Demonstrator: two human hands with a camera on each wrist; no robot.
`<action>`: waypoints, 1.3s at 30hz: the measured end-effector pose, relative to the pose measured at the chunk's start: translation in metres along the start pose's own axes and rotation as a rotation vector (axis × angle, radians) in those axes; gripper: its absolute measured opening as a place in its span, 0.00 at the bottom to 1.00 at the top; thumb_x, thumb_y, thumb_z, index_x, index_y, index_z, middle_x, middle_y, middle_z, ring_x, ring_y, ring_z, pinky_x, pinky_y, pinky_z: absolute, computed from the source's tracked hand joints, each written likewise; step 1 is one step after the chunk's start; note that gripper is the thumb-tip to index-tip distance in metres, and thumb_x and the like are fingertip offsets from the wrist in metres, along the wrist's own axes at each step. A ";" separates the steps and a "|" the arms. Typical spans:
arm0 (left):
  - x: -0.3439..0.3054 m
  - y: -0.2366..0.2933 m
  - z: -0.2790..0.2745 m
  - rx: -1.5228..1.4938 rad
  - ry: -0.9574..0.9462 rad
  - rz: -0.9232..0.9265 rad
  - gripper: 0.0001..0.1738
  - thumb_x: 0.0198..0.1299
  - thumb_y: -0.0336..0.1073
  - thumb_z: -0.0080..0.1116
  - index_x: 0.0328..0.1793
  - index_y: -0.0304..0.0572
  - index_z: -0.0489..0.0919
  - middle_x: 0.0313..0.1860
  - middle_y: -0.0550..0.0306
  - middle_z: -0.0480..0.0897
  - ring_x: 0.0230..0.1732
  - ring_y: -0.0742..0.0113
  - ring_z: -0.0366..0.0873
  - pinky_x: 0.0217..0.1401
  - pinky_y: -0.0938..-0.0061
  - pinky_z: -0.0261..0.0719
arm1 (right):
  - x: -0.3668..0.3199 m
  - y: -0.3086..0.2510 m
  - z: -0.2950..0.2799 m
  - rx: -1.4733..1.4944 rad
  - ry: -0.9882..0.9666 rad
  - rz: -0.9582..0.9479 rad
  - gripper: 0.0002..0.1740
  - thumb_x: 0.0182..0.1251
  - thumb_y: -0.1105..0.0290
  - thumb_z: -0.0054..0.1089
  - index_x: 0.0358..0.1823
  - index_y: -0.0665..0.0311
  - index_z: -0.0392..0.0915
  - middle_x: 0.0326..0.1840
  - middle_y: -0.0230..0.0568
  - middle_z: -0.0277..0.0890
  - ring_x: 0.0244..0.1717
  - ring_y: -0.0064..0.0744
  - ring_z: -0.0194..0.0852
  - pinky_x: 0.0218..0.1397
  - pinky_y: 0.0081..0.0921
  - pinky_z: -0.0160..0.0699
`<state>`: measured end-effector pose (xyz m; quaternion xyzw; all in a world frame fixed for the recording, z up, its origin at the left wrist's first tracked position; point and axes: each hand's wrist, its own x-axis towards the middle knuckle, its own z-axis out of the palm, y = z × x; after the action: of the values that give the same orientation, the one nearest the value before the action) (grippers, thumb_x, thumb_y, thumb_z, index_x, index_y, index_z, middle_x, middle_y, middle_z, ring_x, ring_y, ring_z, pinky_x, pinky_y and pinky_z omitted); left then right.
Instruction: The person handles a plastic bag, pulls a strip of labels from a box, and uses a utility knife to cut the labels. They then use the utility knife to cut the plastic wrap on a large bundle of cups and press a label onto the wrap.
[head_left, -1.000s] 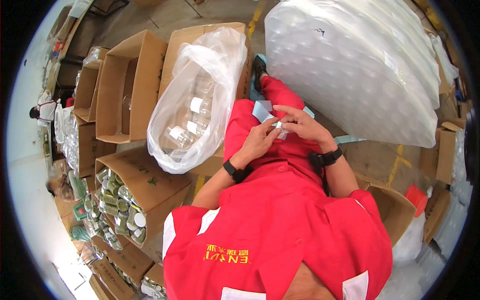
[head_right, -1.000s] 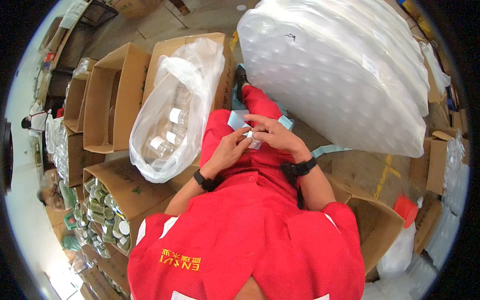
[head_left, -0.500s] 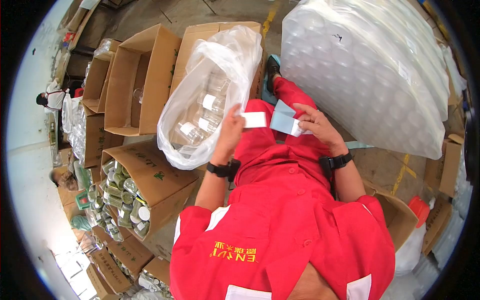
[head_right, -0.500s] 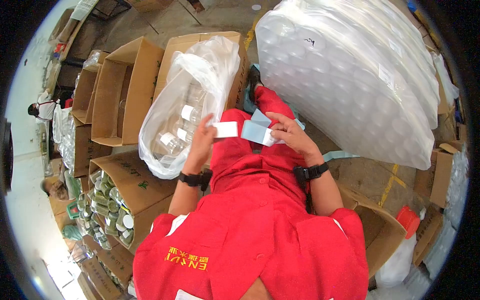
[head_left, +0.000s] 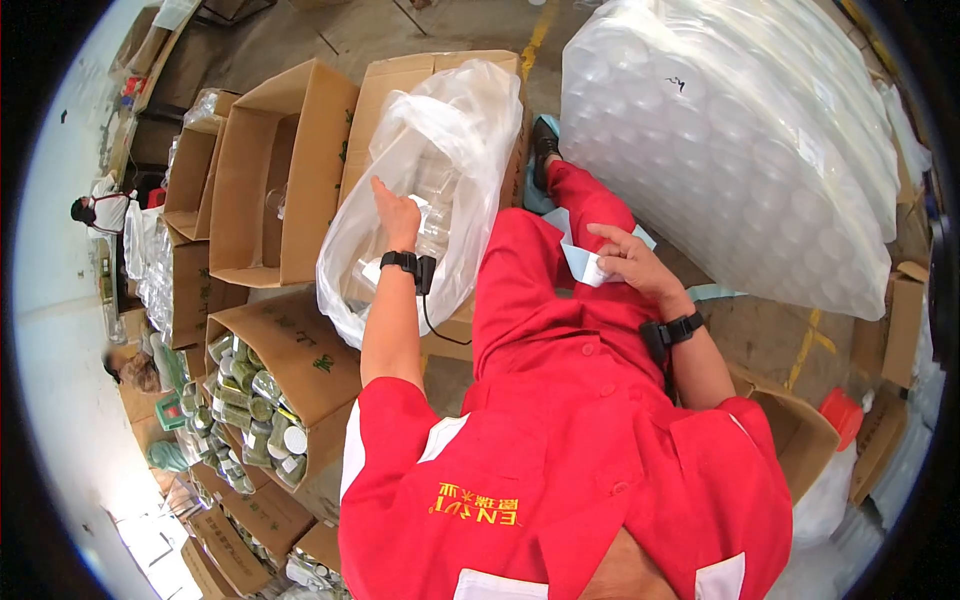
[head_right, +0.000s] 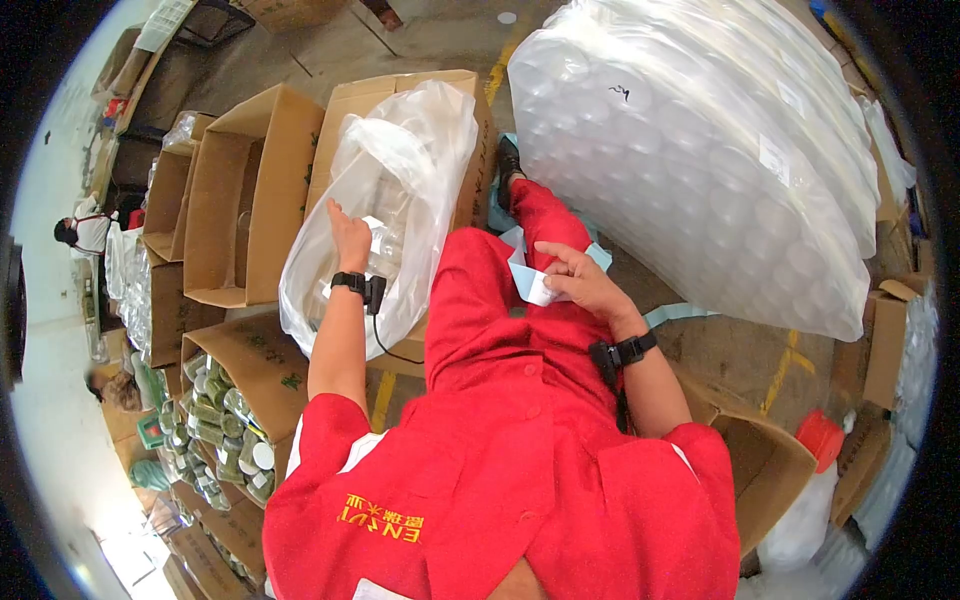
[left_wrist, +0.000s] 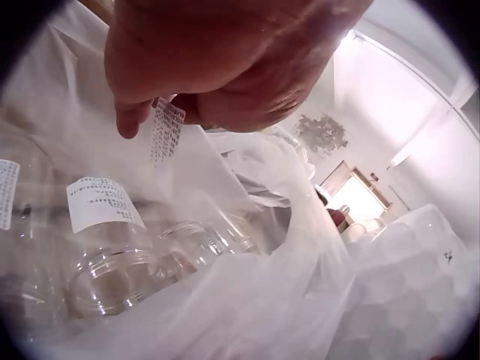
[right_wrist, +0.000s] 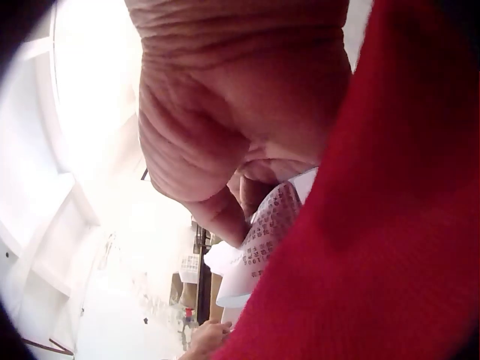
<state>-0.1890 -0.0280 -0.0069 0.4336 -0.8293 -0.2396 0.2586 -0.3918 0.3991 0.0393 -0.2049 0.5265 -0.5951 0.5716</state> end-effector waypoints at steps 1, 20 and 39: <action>0.002 0.001 0.002 0.021 -0.008 -0.022 0.43 0.59 0.20 0.45 0.83 0.17 0.49 0.80 0.21 0.61 0.82 0.32 0.60 0.86 0.54 0.55 | -0.001 -0.001 0.001 0.027 0.008 0.032 0.37 0.73 0.75 0.60 0.82 0.62 0.62 0.46 0.37 0.86 0.46 0.25 0.83 0.52 0.27 0.84; 0.045 -0.003 0.054 -0.032 -0.067 -0.214 0.47 0.63 0.26 0.51 0.85 0.21 0.44 0.83 0.20 0.56 0.83 0.33 0.58 0.85 0.55 0.56 | 0.010 -0.002 -0.005 0.045 0.043 0.087 0.36 0.74 0.75 0.60 0.82 0.62 0.63 0.45 0.35 0.85 0.45 0.24 0.83 0.51 0.24 0.83; -0.011 0.011 0.056 0.171 -0.190 0.120 0.33 0.75 0.42 0.51 0.80 0.29 0.64 0.81 0.35 0.66 0.80 0.32 0.62 0.83 0.46 0.58 | 0.017 -0.002 0.000 0.018 0.026 0.119 0.35 0.73 0.75 0.61 0.81 0.64 0.63 0.44 0.35 0.85 0.44 0.24 0.83 0.50 0.23 0.82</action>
<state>-0.2258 -0.0032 -0.0450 0.3792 -0.8918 -0.1922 0.1546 -0.3972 0.3831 0.0345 -0.1602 0.5395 -0.5673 0.6012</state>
